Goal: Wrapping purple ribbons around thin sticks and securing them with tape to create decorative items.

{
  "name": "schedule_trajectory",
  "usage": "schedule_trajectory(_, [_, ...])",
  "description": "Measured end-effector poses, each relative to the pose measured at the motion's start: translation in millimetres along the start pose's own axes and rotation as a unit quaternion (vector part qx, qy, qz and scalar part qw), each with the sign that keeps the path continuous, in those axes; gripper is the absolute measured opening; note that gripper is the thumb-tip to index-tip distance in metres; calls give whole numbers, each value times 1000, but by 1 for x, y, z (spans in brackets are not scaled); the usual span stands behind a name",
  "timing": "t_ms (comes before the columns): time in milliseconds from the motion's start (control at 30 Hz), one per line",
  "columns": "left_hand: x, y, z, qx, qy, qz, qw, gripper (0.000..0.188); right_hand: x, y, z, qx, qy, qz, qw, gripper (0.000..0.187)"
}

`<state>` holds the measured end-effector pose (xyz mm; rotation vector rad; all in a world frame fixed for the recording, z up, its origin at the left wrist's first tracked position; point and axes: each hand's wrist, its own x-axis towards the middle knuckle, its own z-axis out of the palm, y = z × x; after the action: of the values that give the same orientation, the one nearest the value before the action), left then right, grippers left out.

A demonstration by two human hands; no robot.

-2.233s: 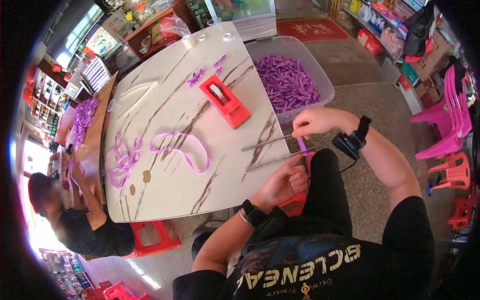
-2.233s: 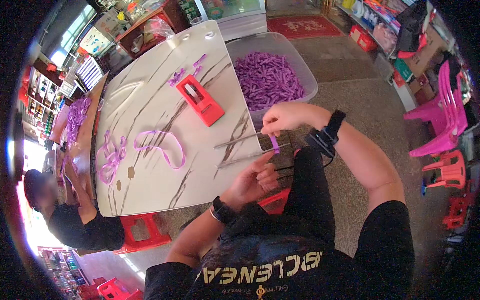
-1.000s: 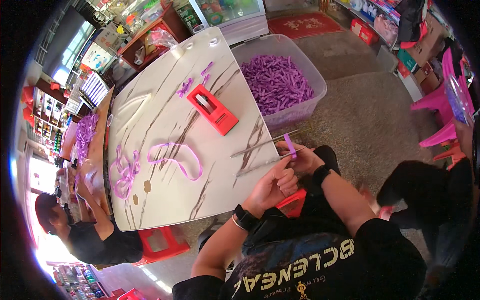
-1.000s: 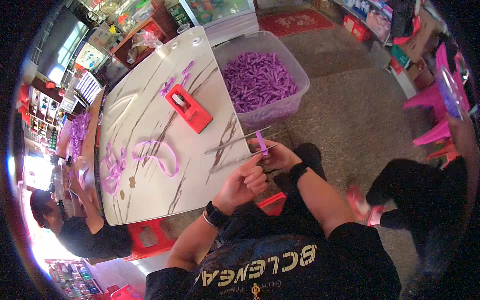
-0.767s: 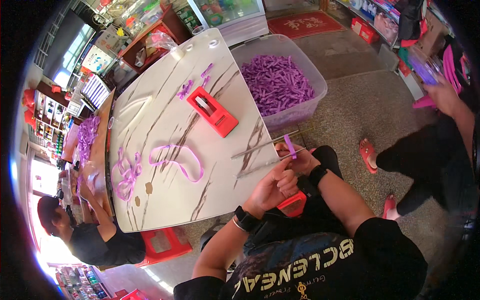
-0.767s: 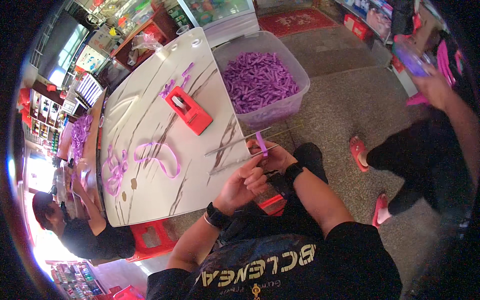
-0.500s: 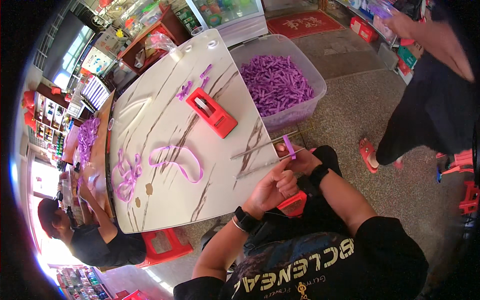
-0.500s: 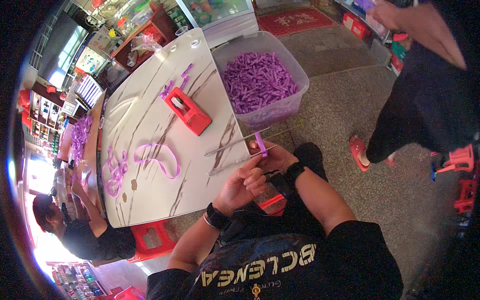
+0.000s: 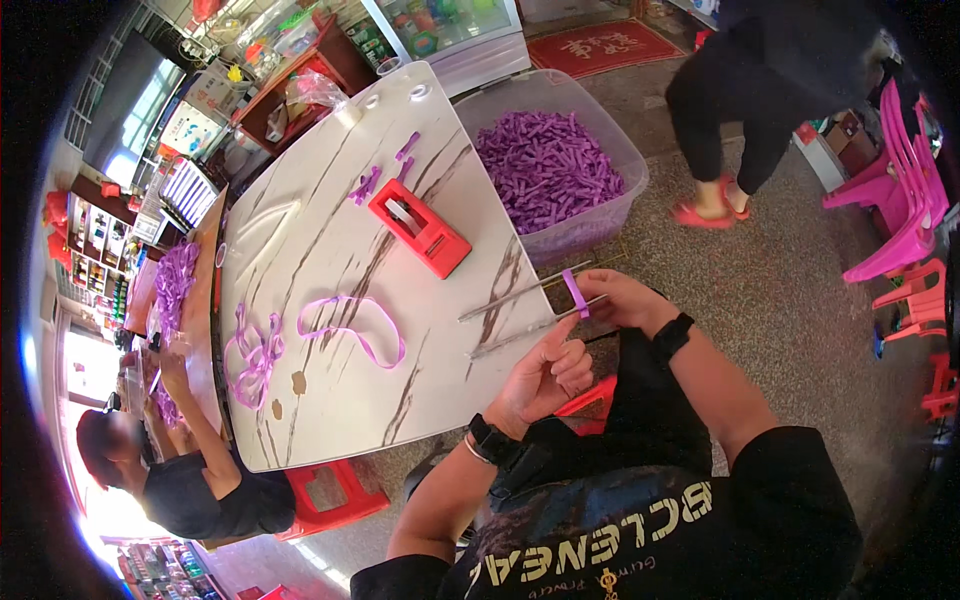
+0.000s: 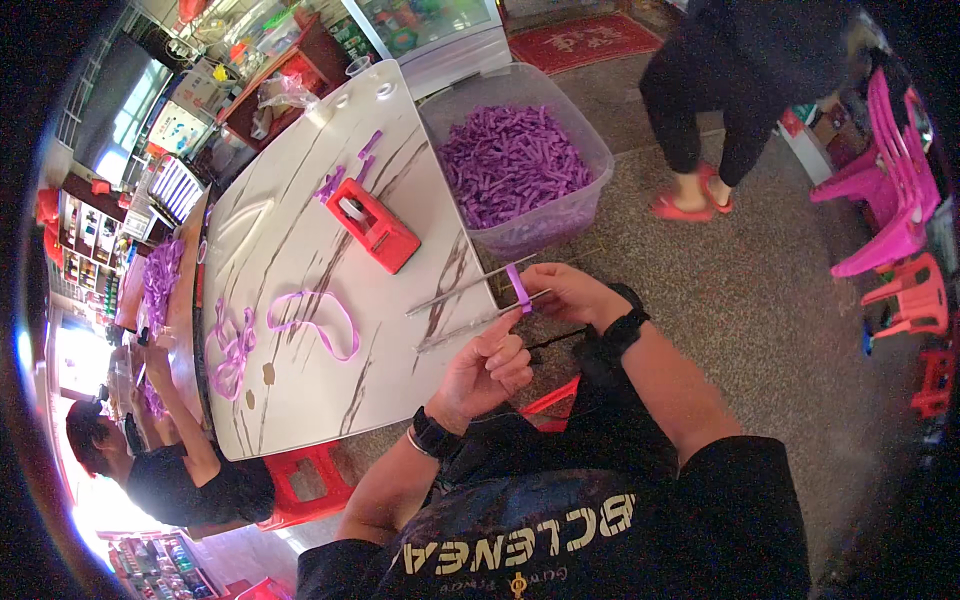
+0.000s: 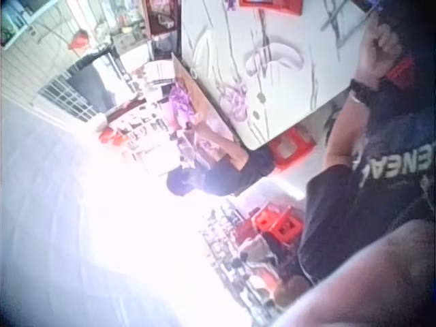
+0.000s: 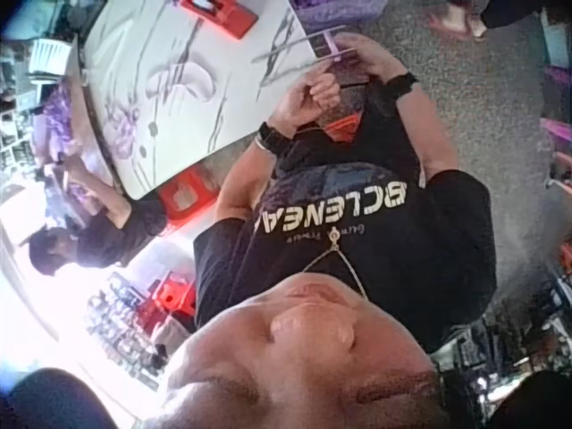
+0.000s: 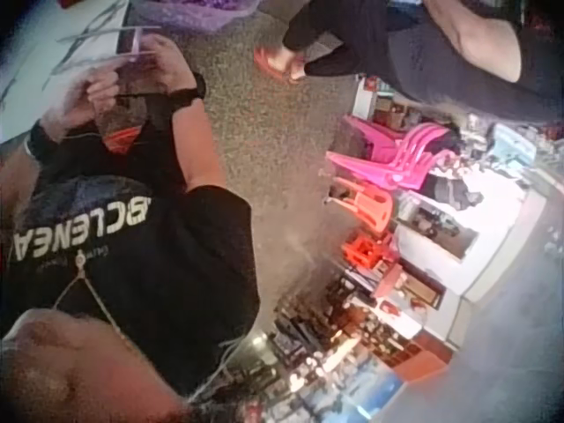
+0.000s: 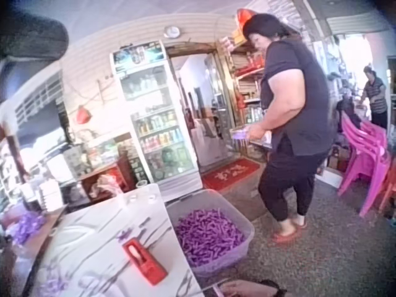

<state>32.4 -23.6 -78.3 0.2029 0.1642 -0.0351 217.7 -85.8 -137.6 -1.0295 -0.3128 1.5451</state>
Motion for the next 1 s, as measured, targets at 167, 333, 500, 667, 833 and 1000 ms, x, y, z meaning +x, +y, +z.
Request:
schedule_trajectory(167, [0,0,1,6,2,2,1000,40,-10,-15,5,-120,16,-65,991,15])
schedule_trajectory(333, [1,0,1,6,-5,4,1000,39,-22,-43,5,-229,18,-60,971,29])
schedule_trajectory(500, [0,1,-3,5,-9,2,1000,39,-29,-47,23,-430,42,-152,889,27])
schedule_trajectory(667, [1,0,-1,10,-12,0,1000,40,-19,-39,8,-421,28,-144,895,21])
schedule_trajectory(833, [1,0,1,6,-4,4,1000,39,-14,-24,2,-157,29,-19,987,17])
schedule_trajectory(1000, [2,-1,0,8,-2,5,1000,37,12,11,-11,40,-71,38,996,16])
